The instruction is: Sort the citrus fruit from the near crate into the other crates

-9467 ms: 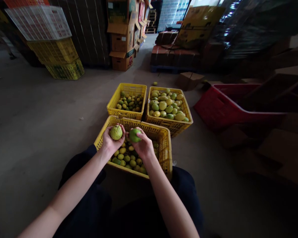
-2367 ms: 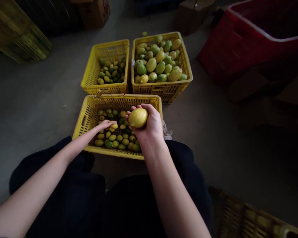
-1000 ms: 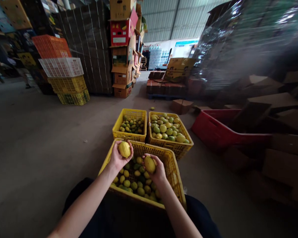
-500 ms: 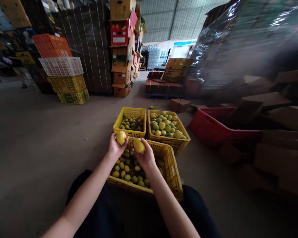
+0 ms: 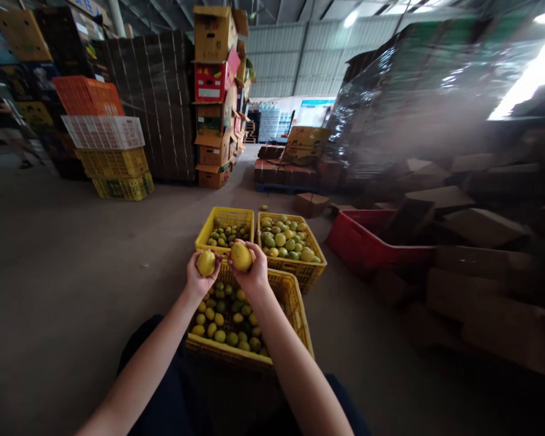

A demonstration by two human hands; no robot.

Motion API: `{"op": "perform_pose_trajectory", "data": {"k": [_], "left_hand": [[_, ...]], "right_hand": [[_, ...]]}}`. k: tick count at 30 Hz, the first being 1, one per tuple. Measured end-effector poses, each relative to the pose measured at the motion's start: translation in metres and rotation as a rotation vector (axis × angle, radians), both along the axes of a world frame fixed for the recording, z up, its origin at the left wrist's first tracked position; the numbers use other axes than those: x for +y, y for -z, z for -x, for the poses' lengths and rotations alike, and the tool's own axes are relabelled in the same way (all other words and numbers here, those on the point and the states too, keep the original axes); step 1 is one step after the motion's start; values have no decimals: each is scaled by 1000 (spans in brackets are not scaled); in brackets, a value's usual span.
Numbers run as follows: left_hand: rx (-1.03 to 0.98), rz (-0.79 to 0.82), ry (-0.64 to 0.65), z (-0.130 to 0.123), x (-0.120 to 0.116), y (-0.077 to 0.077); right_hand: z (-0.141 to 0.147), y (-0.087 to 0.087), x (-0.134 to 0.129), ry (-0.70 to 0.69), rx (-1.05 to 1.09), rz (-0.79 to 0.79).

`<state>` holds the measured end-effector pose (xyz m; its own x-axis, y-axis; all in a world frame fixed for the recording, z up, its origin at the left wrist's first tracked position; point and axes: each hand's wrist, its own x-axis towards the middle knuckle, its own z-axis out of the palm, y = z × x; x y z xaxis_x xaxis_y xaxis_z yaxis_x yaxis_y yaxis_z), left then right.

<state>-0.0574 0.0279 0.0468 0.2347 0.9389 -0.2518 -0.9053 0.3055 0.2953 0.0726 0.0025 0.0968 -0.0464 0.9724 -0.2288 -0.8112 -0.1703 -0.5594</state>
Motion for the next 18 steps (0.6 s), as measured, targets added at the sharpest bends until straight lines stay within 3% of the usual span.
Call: {"op": "perform_pose_trajectory", "data": {"k": [4,10,14,18], "left_hand": [[-24,23,115,-21,10,12],[82,-50,141,-41,19,21],[5,-8,95,-40,28,23],[-76,48,-9,-36,37,27]], "right_hand": [[-20,18,2,27,-38,-31],[-35,41,15,90,8,-103],[-30,48,29,72,47,-131],[-26,63,40,29,74,-48]]}}
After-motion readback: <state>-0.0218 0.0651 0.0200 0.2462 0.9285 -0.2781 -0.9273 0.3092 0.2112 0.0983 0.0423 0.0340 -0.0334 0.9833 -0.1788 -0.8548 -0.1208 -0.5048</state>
